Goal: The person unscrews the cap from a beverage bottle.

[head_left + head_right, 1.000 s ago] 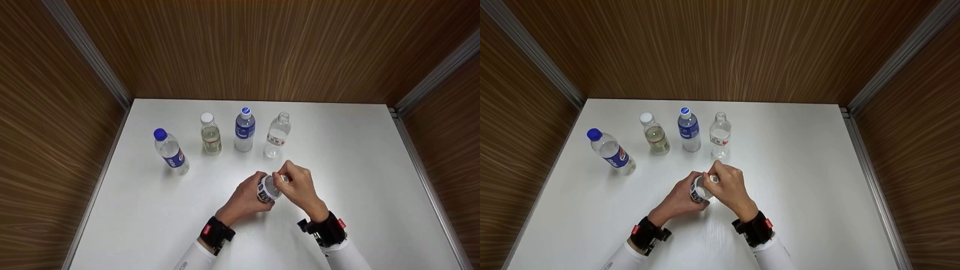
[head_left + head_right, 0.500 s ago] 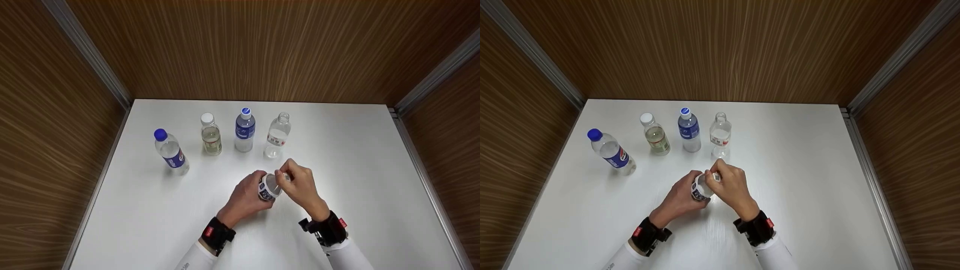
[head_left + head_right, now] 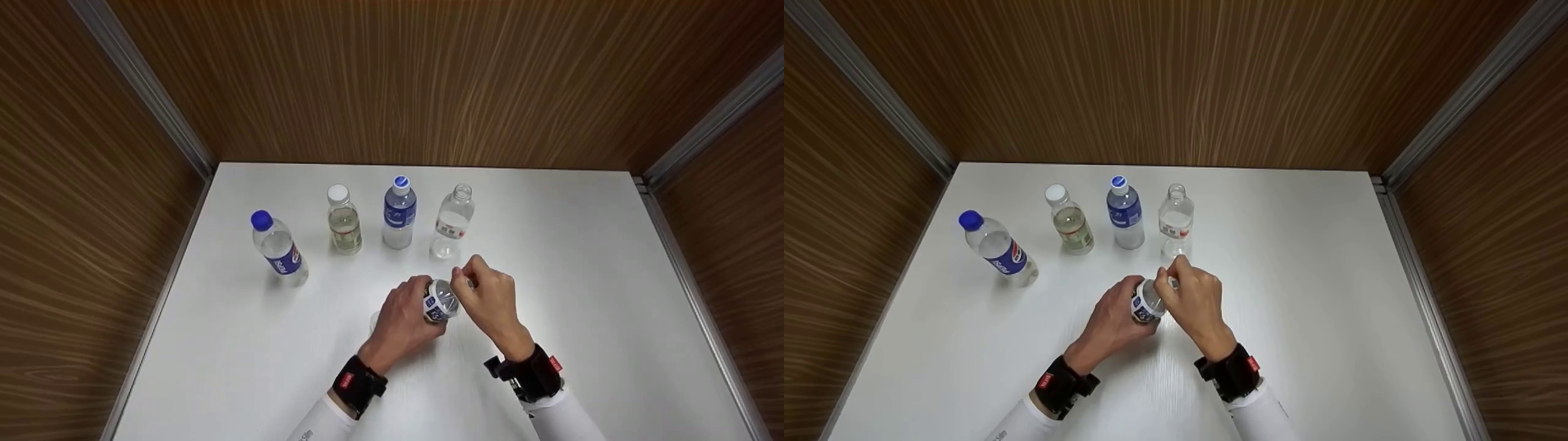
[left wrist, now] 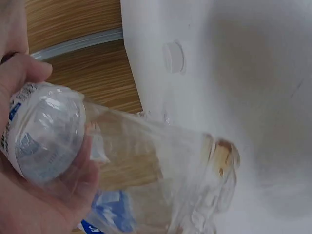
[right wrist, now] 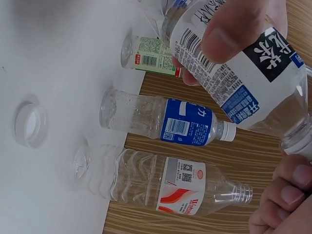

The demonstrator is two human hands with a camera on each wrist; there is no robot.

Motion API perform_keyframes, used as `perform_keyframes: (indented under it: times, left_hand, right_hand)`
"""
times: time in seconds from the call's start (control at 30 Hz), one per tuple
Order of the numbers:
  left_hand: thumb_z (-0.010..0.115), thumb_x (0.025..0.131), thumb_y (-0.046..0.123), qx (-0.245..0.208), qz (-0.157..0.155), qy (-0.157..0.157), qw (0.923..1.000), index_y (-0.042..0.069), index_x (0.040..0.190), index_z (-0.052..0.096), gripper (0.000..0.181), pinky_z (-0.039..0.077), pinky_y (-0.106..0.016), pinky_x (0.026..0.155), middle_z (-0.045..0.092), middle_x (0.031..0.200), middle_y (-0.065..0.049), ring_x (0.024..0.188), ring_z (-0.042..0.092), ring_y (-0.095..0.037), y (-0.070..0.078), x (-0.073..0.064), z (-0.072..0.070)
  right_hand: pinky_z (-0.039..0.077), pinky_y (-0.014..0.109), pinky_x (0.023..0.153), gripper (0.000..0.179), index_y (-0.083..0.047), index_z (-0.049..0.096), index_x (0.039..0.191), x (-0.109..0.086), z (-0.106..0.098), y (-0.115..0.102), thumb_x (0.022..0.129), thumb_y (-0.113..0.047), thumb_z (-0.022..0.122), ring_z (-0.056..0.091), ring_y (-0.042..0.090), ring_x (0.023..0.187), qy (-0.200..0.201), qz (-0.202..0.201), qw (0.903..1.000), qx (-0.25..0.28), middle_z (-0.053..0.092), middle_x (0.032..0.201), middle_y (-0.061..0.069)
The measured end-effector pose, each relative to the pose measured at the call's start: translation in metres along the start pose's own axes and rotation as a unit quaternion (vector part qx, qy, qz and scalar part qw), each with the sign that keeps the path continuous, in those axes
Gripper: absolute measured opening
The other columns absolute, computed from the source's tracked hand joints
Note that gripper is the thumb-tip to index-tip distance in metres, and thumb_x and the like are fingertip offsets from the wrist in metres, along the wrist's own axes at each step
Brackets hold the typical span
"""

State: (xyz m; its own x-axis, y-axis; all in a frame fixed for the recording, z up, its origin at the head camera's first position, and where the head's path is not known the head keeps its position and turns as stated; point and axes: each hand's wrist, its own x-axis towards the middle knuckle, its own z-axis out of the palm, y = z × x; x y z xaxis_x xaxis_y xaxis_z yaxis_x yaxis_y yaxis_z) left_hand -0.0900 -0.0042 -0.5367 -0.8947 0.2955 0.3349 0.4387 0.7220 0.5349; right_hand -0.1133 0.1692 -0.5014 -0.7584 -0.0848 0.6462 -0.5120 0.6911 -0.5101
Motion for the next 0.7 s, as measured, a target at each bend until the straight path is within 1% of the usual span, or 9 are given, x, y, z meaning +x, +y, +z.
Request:
perform_keyframes:
  times: [0.1, 0.27, 0.37, 0.47, 0.7]
  left_hand:
    - [0.089, 0.070, 0.024, -0.036, -0.003, -0.023, 0.9991, 0.005, 0.125, 0.056, 0.067, 0.054, -0.037, 0.083, 0.068, 0.107, -0.007, 0.093, 0.065, -0.021, -0.001, 0.000, -0.002]
    - [0.088, 0.071, 0.024, -0.088, -0.009, -0.049, 0.9949, 0.005, 0.126, 0.056, 0.066, 0.053, -0.034, 0.080, 0.067, 0.106, -0.006, 0.091, 0.063, -0.018, -0.003, 0.001, -0.005]
    - [0.088, 0.070, 0.023, -0.124, -0.016, -0.074, 0.9894, 0.005, 0.128, 0.055, 0.069, 0.053, -0.032, 0.080, 0.066, 0.108, -0.005, 0.091, 0.062, -0.016, -0.004, 0.001, -0.007]
    - [0.089, 0.070, 0.022, -0.156, -0.025, -0.100, 0.9824, 0.006, 0.129, 0.054, 0.070, 0.053, -0.030, 0.081, 0.065, 0.109, -0.004, 0.092, 0.061, -0.014, -0.005, 0.001, -0.009]
    - [0.089, 0.072, 0.023, -0.194, -0.033, -0.143, 0.9700, 0.009, 0.131, 0.052, 0.071, 0.053, -0.029, 0.083, 0.065, 0.113, -0.003, 0.094, 0.061, -0.012, -0.006, 0.002, -0.012]
  right_hand:
    - [0.023, 0.022, 0.045, 0.021, -0.012, 0.052, 0.071, 0.000, 0.000, 0.000, 0.087, -0.008, 0.065, 0.032, 0.001, 0.050, 0.006, -0.017, 0.9993, 0.032, 0.042, 0.054, -0.010]
    - [0.022, 0.019, 0.045, 0.020, -0.012, 0.053, 0.072, 0.000, -0.002, -0.002, 0.086, -0.004, 0.066, 0.031, 0.000, 0.052, 0.002, -0.034, 0.9965, 0.076, 0.042, 0.055, -0.011]
    - [0.022, 0.019, 0.045, 0.020, -0.012, 0.053, 0.072, 0.001, -0.004, -0.002, 0.084, -0.002, 0.067, 0.031, -0.002, 0.052, -0.004, -0.044, 0.9946, 0.094, 0.042, 0.055, -0.011]
    - [0.022, 0.017, 0.045, 0.020, -0.011, 0.053, 0.073, 0.001, -0.005, -0.002, 0.083, -0.001, 0.067, 0.031, -0.002, 0.052, -0.012, -0.052, 0.9929, 0.106, 0.043, 0.055, -0.012]
    - [0.023, 0.017, 0.044, 0.021, -0.011, 0.053, 0.074, 0.002, -0.006, 0.001, 0.082, 0.001, 0.068, 0.033, -0.003, 0.053, -0.028, -0.069, 0.9888, 0.129, 0.045, 0.056, -0.011]
